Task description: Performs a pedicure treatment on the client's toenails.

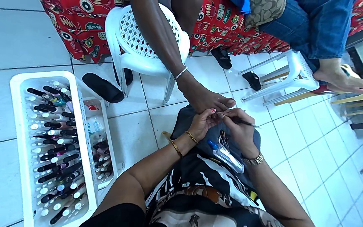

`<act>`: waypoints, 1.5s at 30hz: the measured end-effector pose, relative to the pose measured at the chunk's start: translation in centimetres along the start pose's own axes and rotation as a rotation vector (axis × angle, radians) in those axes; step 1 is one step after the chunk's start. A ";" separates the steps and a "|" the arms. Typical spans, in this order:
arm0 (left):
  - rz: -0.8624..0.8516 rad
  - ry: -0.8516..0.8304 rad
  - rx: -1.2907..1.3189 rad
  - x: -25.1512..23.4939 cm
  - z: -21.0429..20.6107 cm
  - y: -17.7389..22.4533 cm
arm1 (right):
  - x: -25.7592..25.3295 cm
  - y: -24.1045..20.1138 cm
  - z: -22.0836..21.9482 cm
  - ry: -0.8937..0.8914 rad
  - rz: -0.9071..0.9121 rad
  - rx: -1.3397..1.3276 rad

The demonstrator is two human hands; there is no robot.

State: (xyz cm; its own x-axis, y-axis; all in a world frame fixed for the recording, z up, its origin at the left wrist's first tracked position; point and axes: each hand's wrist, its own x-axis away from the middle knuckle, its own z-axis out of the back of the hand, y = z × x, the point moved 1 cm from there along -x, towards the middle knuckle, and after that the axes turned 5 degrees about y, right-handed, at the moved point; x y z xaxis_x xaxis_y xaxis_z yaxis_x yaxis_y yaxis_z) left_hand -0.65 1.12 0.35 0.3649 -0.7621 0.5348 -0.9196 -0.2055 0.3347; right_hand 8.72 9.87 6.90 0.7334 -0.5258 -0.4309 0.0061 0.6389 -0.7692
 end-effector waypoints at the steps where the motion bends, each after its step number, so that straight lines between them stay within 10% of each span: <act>1: 0.007 0.005 -0.001 0.0 0.0 0.0 | -0.4 -1.0 0.0 0.032 -0.095 -0.095; 10: 0.051 0.113 0.088 2.0 1.2 1.2 | -3.5 -3.9 -2.7 -0.047 -0.318 -0.674; 12: 0.054 0.072 0.039 1.8 1.6 1.1 | -3.3 -2.4 -3.6 -0.065 -0.342 -0.575; 16: 0.093 -0.006 0.036 1.2 1.8 1.2 | -3.2 -2.3 -2.2 0.004 0.159 -0.107; 23: 0.075 -0.078 0.020 0.6 2.3 1.1 | 0.0 -0.8 -0.9 -0.182 0.267 0.279; 45: 0.057 -0.029 0.035 0.4 2.5 1.2 | 0.7 0.6 -1.7 -0.165 0.413 0.359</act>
State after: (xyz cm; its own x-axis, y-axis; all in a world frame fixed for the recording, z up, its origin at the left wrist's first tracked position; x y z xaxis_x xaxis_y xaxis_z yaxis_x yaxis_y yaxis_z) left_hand -1.97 -0.95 -0.93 0.3082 -0.7902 0.5297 -0.9435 -0.1825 0.2767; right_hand 8.05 8.96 5.34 0.8202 -0.1156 -0.5602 -0.0941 0.9388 -0.3314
